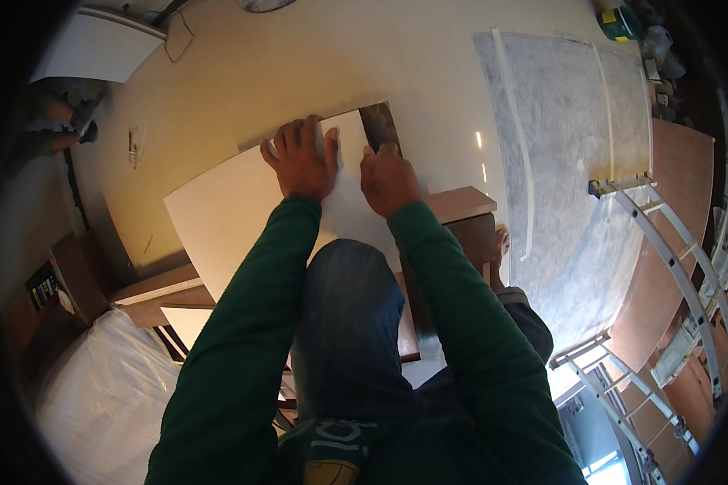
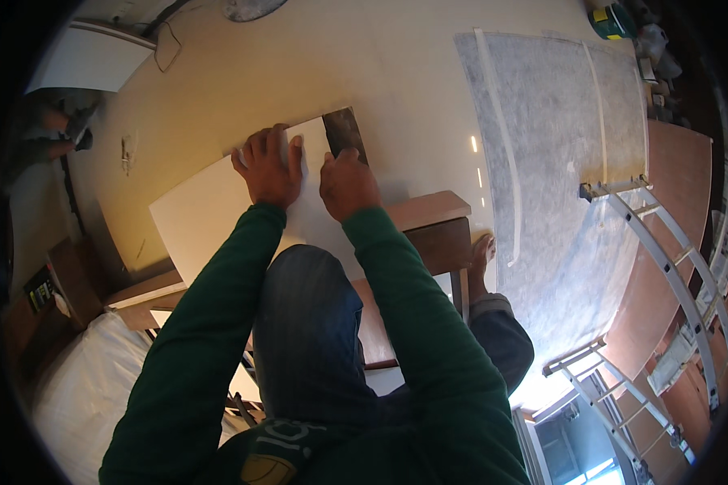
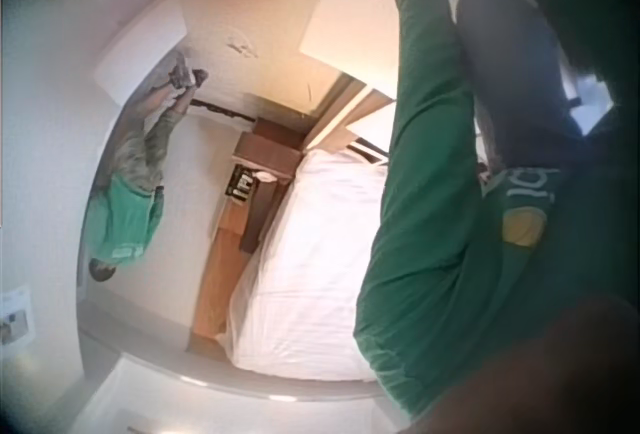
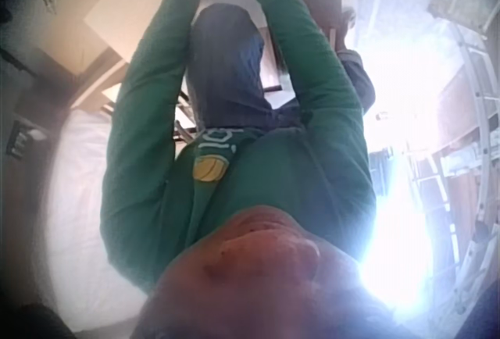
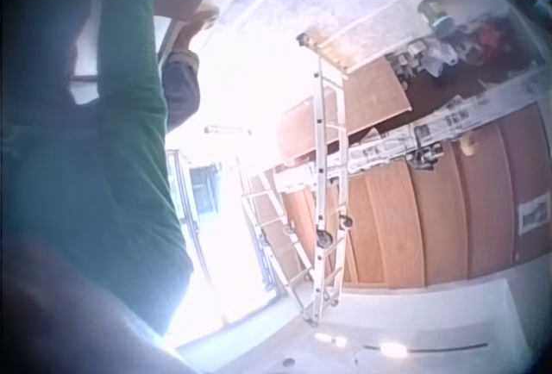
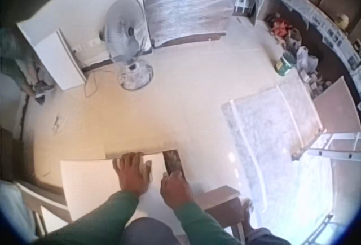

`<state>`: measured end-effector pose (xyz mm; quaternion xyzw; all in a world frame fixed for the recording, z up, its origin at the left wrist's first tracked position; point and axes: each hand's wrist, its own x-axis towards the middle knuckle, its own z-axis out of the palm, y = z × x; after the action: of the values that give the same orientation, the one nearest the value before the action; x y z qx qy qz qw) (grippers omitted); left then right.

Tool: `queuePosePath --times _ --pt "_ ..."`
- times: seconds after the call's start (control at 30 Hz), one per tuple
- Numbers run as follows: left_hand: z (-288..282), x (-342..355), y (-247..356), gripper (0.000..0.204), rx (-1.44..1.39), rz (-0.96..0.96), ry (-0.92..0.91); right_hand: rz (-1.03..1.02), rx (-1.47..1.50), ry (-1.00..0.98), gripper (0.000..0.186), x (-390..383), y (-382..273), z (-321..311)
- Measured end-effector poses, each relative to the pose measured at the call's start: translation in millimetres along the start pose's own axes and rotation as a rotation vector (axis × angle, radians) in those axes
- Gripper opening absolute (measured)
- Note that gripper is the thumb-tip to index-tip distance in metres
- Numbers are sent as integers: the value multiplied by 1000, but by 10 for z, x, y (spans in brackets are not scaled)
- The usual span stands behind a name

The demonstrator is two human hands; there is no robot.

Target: The person uses a utility knife and a ruler to cut a white board on a wooden surface. They then wipe the board with a cloth and measure it with a ruler while sitting on the floor.

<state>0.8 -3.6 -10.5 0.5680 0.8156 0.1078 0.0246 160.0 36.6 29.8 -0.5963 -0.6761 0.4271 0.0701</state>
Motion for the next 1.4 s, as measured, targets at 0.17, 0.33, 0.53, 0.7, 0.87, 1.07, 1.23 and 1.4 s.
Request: queuePosePath --times 0.17,0.33,0.53,0.7,0.87,1.07,1.23,1.4 --pt "84 52 46 53 24 31 18 -119 -271 -68 41 189 136 27" --pt "9 27 -58 52 9 7 26 189 -86 -161 44 79 -241 -124" --pt "51 25 32 52 13 -1 -39 279 -212 -309 41 -697 282 -99" --pt "62 40 -9 52 54 -22 -3 466 -137 -426 43 -1815 598 -175" --pt "72 74 10 53 48 -34 -14 602 -167 -650 53 -2599 727 -389" --pt "50 12 0 53 9 -25 3 343 -143 -199 40 -2323 194 -863" --pt "-97 -2 -42 52 -6 -58 -30 111 61 -9 41 -1337 -69 -928" --pt "-65 63 92 52 -39 -42 -35 85 53 90 42 -368 -49 -452"
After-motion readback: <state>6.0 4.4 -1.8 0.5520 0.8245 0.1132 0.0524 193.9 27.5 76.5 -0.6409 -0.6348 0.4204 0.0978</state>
